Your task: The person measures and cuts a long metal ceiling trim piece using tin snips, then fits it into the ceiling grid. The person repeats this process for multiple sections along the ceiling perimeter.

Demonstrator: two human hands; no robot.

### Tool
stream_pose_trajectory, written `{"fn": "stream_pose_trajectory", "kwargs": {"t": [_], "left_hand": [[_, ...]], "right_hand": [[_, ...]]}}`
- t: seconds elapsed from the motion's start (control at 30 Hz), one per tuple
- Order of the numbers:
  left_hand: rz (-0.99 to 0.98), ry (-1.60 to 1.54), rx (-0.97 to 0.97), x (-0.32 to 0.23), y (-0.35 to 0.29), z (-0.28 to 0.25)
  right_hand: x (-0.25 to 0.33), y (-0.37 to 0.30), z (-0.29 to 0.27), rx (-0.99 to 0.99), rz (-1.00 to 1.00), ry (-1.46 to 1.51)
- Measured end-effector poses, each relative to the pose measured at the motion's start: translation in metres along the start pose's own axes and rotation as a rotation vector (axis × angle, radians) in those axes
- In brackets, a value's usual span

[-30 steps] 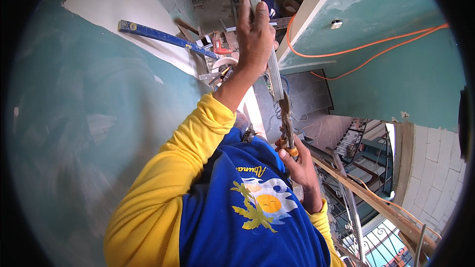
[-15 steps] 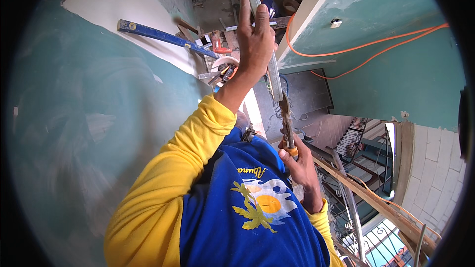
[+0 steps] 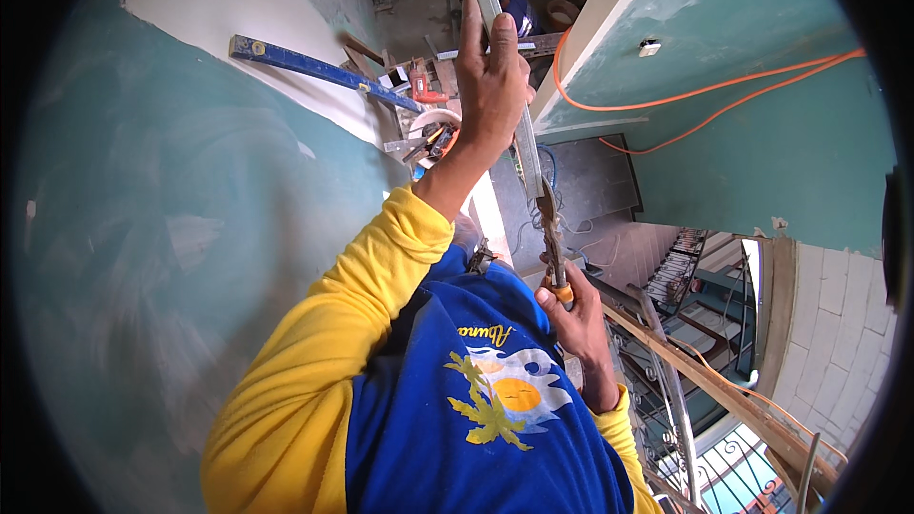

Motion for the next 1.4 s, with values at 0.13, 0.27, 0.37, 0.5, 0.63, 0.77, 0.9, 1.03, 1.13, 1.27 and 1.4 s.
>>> {"fn": "stream_pose_trajectory", "kwargs": {"t": [0.13, 0.27, 0.37, 0.5, 0.63, 0.77, 0.9, 1.03, 1.13, 1.27, 1.4], "left_hand": [[0.025, 0.029, -0.002, 0.001, 0.000, 0.000], [0.026, 0.042, 0.006, 0.001, -0.003, -0.002], [0.004, 0.028, -0.013, 0.000, -0.004, -0.002], [-0.008, 0.015, -0.013, 0.000, -0.005, -0.003], [-0.016, 0.015, -0.027, 0.005, -0.005, -0.007], [-0.007, 0.043, -0.023, 0.006, -0.008, -0.009], [-0.019, 0.045, -0.017, 0.010, -0.007, -0.009], [0.020, 0.041, -0.021, 0.014, -0.008, -0.008], [0.058, 0.051, -0.005, 0.014, -0.008, -0.008], [0.106, 0.078, 0.000, 0.014, -0.009, -0.009], [0.089, 0.069, -0.031, 0.017, -0.008, -0.013]], "right_hand": [[-0.005, 0.001, 0.005, 0.016, -0.020, 0.026], [-0.003, 0.002, 0.006, 0.038, -0.006, 0.016], [0.000, 0.001, 0.007, 0.019, 0.021, 0.008], [-0.004, -0.001, 0.007, 0.002, 0.041, -0.050], [-0.009, -0.003, 0.012, 0.015, 0.069, -0.006], [-0.007, 0.000, 0.019, -0.039, -0.053, 0.035], [-0.010, 0.002, 0.024, -0.024, -0.027, 0.057], [-0.017, 0.003, 0.026, 0.016, 0.072, 0.118], [-0.019, 0.004, 0.024, 0.029, 0.111, 0.116], [-0.017, 0.004, 0.023, 0.032, 0.125, 0.109], [-0.011, 0.005, 0.021, 0.031, 0.161, 0.058]]}}
Point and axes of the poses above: each hand's wrist, its own y-axis towards the middle knuckle, its own z-axis out of the palm, x = y × z, the point moved 9 cm from there along y, towards the middle knuckle, and after that the axes turned 4 degrees about -y, right-handed, at the moved point
